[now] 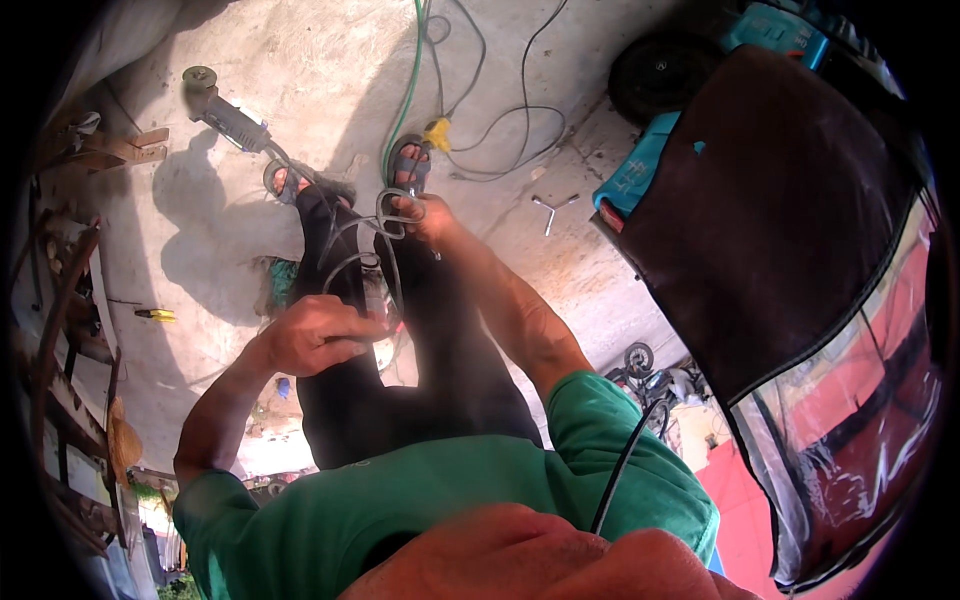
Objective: The person uses an angle grinder to cut a metal pipe attached to a blue truck, then uses a wrench to tighten or loosen bolts on the pipe's mount and later handles a yellow electrical connector by hand.
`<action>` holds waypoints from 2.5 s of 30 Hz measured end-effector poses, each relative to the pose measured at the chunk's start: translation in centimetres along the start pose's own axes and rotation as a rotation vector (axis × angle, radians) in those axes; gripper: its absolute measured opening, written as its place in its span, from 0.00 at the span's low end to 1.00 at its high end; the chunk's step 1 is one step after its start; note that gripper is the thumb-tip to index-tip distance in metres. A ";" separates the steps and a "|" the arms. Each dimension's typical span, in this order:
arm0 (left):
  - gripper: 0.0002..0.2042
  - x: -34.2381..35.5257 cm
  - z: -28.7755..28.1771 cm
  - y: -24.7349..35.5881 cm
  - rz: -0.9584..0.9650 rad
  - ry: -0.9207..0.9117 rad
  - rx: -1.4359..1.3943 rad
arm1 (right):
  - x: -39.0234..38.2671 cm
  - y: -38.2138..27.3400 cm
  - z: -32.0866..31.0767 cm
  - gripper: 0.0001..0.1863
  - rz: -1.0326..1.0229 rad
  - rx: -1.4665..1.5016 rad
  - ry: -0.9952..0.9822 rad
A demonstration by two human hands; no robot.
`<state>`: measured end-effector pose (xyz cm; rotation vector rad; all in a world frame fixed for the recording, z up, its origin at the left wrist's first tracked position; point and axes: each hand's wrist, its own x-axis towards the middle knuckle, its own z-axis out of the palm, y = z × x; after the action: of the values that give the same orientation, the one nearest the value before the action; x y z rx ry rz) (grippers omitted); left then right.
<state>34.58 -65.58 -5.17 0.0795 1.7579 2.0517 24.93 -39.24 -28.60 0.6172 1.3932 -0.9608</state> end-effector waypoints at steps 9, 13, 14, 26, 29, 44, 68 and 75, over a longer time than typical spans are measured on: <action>0.15 -1.4 0.8 1.8 0.089 -0.086 -0.049 | 1.9 2.4 -1.9 0.12 0.113 0.044 0.030; 0.16 -2.9 0.4 0.3 -0.137 -0.033 0.362 | -1.3 -0.5 -0.2 0.12 -0.362 -0.108 0.080; 0.18 -2.7 -0.6 0.4 -0.203 -0.009 0.404 | -2.6 -1.5 0.3 0.13 -0.376 -0.096 0.128; 0.24 9.5 -7.1 -9.0 -0.650 0.673 0.068 | -13.3 -3.8 7.2 0.25 -0.504 -0.403 0.144; 0.31 13.0 -4.9 -17.6 -1.030 0.512 -0.258 | -15.9 -4.3 8.9 0.26 -0.561 -0.536 0.071; 0.14 10.3 -1.5 -14.9 -0.728 0.558 -0.748 | -7.6 -6.0 3.9 0.25 0.086 0.400 0.055; 0.12 4.4 6.7 -11.8 -0.714 0.886 -0.448 | 3.0 -11.0 -2.2 0.23 0.020 0.201 0.169; 0.33 3.8 -1.6 -12.5 -0.734 1.090 0.177 | -5.3 -7.2 -0.9 0.24 -0.164 -0.129 -0.095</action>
<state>34.17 -64.48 -18.24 -1.6268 2.0129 1.3953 18.78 -41.08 -22.25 0.3601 1.4247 -1.0077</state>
